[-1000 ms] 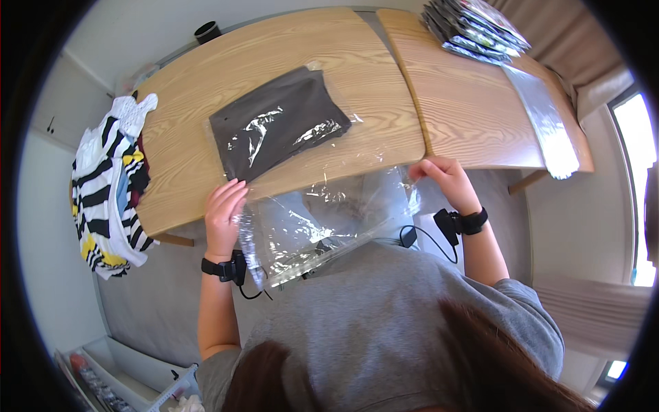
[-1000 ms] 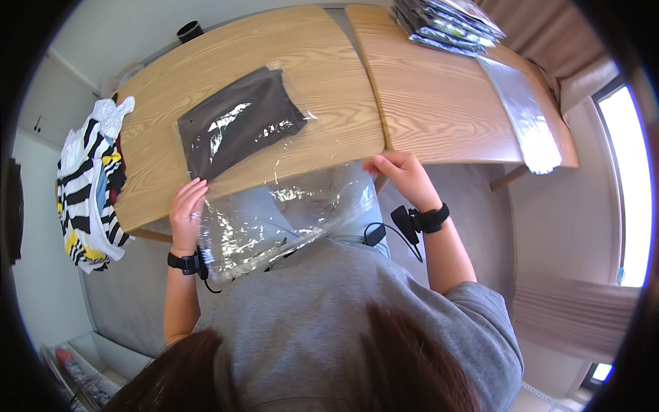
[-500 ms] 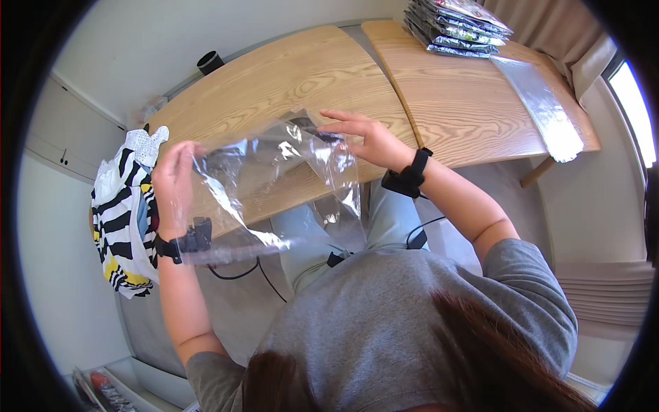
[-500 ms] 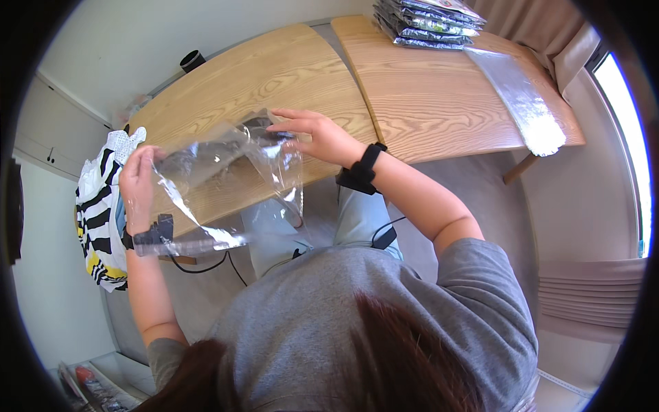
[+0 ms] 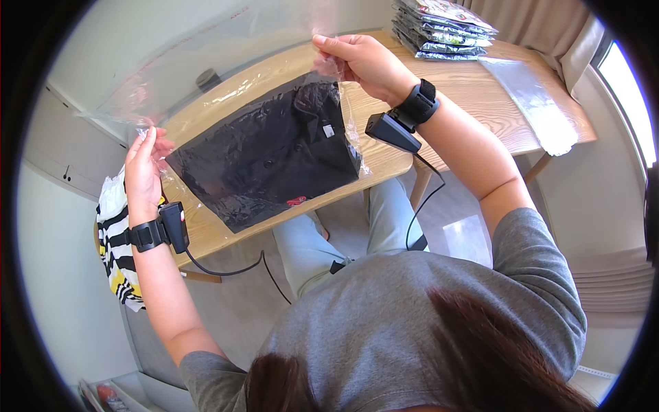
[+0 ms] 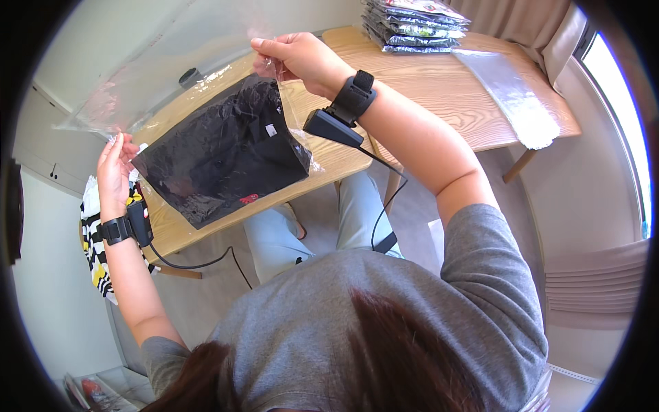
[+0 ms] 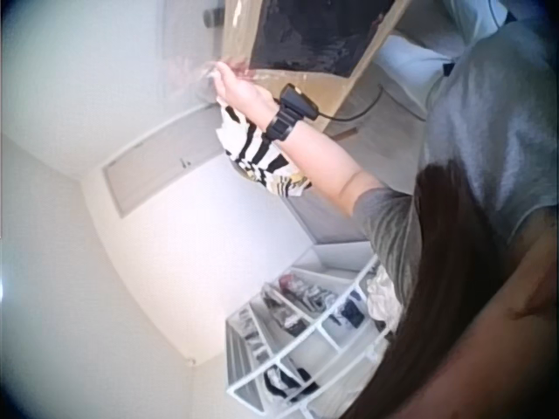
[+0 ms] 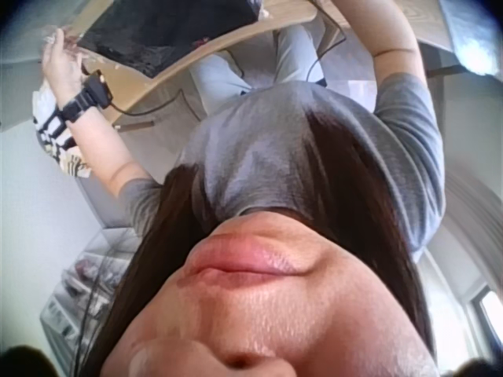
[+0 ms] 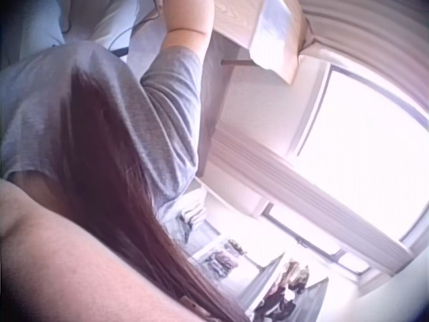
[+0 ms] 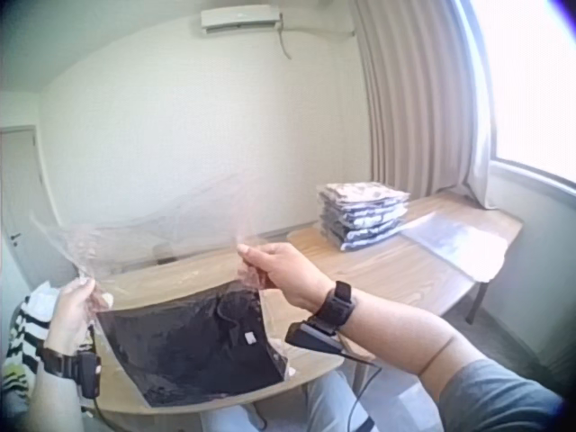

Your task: Folding clothes and putting them into plastic bags.

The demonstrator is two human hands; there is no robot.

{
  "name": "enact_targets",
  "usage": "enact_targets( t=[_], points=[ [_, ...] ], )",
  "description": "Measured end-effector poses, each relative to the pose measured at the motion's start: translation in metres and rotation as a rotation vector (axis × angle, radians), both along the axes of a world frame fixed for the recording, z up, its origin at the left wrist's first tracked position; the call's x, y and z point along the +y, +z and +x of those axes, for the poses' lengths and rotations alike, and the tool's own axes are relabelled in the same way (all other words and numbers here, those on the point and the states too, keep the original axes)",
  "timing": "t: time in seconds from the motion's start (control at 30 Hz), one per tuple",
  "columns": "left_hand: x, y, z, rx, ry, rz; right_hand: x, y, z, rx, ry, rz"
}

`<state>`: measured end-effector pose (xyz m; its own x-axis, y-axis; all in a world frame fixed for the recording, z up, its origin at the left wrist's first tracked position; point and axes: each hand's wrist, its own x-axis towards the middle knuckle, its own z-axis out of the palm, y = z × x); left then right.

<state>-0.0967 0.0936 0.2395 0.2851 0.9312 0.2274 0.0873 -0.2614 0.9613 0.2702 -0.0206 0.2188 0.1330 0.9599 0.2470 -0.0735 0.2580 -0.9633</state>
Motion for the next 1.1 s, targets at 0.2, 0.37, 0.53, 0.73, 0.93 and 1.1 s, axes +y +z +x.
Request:
enact_targets(
  t=[0.2, 0.37, 0.53, 0.73, 0.93, 1.1],
  points=[
    [0.000, -0.007, 0.010, 0.023, 0.020, -0.026, -0.002, -0.006, 0.004, -0.051, -0.055, -0.065],
    [0.001, -0.004, 0.009, 0.041, 0.021, -0.018, -0.002, -0.007, 0.003, 0.004, -0.028, -0.029],
    [0.003, -0.001, 0.007, 0.017, 0.013, -0.013, -0.007, 0.002, 0.008, -0.052, 0.030, 0.040],
    [0.032, -0.028, 0.004, -0.134, 0.016, 0.043, 0.023, -0.014, 0.015, 0.014, 0.021, -0.008],
    [0.007, -0.023, 0.017, 0.014, -0.047, 0.217, -0.006, 0.000, 0.038, -0.357, -0.126, 0.234],
    [-0.040, -0.115, -0.002, 0.264, -0.237, 0.228, -0.050, -0.087, 0.063, -0.438, -0.033, -0.024]
  ],
)
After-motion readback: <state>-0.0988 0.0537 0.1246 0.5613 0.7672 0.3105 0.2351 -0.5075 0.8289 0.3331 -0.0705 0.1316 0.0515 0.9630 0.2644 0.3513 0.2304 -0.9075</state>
